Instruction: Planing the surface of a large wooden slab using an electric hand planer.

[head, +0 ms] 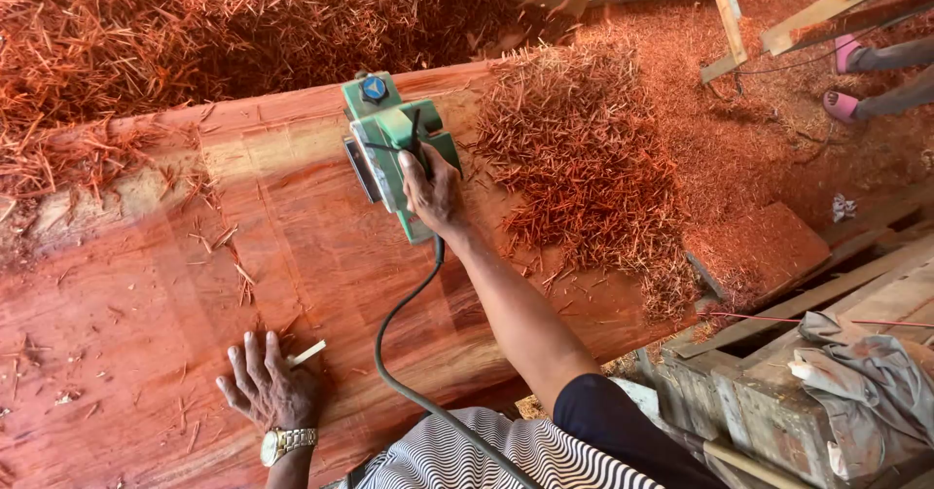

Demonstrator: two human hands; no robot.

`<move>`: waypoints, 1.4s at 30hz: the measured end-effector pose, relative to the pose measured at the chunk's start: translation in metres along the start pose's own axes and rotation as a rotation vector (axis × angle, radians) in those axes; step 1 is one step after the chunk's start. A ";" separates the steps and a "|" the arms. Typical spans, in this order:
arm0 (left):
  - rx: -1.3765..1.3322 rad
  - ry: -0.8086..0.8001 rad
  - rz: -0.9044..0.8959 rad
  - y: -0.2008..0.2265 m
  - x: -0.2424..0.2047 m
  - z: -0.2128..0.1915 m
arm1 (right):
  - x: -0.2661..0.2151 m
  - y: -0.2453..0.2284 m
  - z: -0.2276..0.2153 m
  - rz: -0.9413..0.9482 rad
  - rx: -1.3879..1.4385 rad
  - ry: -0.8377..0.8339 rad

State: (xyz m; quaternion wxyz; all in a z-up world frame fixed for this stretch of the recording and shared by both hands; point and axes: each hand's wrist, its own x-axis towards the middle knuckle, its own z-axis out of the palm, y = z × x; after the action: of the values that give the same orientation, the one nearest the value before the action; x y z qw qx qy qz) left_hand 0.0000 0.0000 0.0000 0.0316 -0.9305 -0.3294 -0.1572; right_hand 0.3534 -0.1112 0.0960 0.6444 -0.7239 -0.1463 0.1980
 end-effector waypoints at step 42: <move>-0.328 -0.024 0.014 -0.028 -0.025 0.036 | -0.336 0.068 -0.074 0.171 -0.026 0.092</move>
State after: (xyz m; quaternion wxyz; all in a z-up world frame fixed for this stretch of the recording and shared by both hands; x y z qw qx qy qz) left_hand -0.0258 0.0130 -0.0430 -0.1237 -0.9272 -0.2933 -0.1974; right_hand 0.0909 -0.3416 0.0684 0.6217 -0.7506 -0.0567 0.2167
